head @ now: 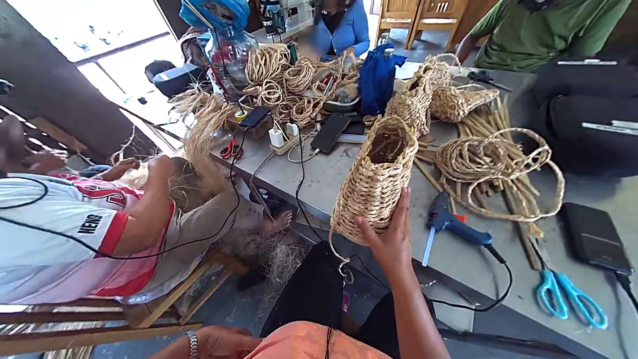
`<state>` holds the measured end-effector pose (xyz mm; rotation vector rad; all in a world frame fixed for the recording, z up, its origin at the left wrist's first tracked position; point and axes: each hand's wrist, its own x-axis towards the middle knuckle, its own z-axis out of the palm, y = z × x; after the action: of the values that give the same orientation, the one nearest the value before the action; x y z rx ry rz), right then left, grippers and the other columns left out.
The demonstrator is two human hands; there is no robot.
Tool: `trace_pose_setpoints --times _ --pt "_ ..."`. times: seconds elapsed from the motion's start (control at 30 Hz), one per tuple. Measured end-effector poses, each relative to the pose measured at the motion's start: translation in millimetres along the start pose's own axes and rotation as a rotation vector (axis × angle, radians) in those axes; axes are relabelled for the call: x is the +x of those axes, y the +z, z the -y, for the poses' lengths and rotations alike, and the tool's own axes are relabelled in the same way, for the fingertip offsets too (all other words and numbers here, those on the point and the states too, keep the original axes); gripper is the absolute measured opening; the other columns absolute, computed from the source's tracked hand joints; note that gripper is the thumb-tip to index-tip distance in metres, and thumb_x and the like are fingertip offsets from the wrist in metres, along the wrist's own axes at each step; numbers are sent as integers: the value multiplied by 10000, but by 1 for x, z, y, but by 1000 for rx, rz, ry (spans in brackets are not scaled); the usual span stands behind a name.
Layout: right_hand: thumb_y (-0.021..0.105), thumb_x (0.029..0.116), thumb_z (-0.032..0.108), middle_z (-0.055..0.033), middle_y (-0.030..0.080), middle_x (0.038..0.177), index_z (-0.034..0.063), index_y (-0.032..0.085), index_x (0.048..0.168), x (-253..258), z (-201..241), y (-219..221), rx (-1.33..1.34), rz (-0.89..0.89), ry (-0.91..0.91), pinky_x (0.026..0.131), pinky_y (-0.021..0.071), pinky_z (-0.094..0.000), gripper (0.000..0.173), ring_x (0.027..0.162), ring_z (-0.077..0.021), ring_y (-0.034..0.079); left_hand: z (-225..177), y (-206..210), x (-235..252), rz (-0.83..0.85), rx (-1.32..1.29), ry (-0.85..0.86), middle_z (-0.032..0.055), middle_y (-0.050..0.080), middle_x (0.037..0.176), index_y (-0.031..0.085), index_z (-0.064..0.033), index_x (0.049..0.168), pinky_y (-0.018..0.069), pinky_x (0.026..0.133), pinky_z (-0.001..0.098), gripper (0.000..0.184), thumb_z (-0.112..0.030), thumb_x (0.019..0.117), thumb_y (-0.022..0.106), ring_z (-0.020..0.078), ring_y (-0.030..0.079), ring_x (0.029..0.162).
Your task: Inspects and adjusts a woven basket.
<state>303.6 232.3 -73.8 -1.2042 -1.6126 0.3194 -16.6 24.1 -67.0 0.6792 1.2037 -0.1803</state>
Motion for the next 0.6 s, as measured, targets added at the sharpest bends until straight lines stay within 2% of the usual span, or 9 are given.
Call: trace_pose_setpoints --times 0.03,0.1,0.13,0.17,0.27,0.33,0.43,0.5,0.6 --pt "705 840 678 -313 265 1633 -94 200 1592 0 0 0 5 -3 -4 1222 343 -476 1190 1513 -387 332 -1 -10 6 -55 97 35 -64 666 934 654 -160 1084 528 770 250 304 -365 1056 432 26 625 845" --pt "707 835 680 -326 278 1622 -113 216 1580 2 0 1 16 -18 -12 1226 337 -487 1194 1514 -404 321 -18 -42 10 -96 272 247 63 663 1277 627 -76 1336 480 1043 398 463 -392 1004 563 157 623 1169" --pt "714 832 677 -328 281 1620 -117 223 1576 2 -1 1 23 -27 -17 1225 337 -492 1194 1514 -405 320 -33 -60 11 -157 366 398 125 637 1357 617 -44 1369 462 1088 463 515 -398 995 604 232 610 1240" --pt "718 830 675 -325 283 1620 -116 230 1575 2 -1 1 29 -34 -21 1227 340 -490 1191 1515 -399 322 -55 -73 9 -254 428 561 143 660 1316 630 -36 1345 499 1049 473 519 -415 990 617 249 643 1190" --pt "719 834 669 -320 301 1615 -119 257 1566 2 -1 2 30 -60 -36 1222 354 -477 1171 1509 -383 343 -146 -89 -13 -577 509 996 102 700 1212 622 -30 1297 571 975 414 514 -461 1029 540 198 696 1081" --pt "723 827 672 -314 315 1611 -118 276 1560 2 0 3 21 -75 -36 1214 367 -475 1167 1503 -374 358 -208 -95 -20 -763 586 1161 103 657 1304 562 -23 1372 565 980 387 518 -425 1052 493 178 678 1119" --pt "715 816 697 -298 331 1610 -106 295 1559 1 -1 6 -15 -87 -25 1206 379 -471 1172 1501 -363 366 -297 -120 -1 -920 587 1248 136 557 1459 481 -45 1466 540 1021 425 518 -336 1044 557 229 634 1225" --pt "697 817 718 -299 335 1608 -110 302 1555 1 -1 7 -32 -90 -23 1204 383 -463 1177 1498 -360 373 -350 -139 21 -1016 586 1226 200 461 1539 386 -49 1536 512 1041 528 626 -300 1018 632 344 580 1297" --pt "683 818 730 -290 318 1620 -104 285 1565 2 0 8 -37 -71 -14 1219 362 -443 1189 1512 -344 354 -409 -167 57 -1225 590 1059 321 327 1587 249 -23 1602 347 1125 678 861 -370 961 707 517 392 1418"
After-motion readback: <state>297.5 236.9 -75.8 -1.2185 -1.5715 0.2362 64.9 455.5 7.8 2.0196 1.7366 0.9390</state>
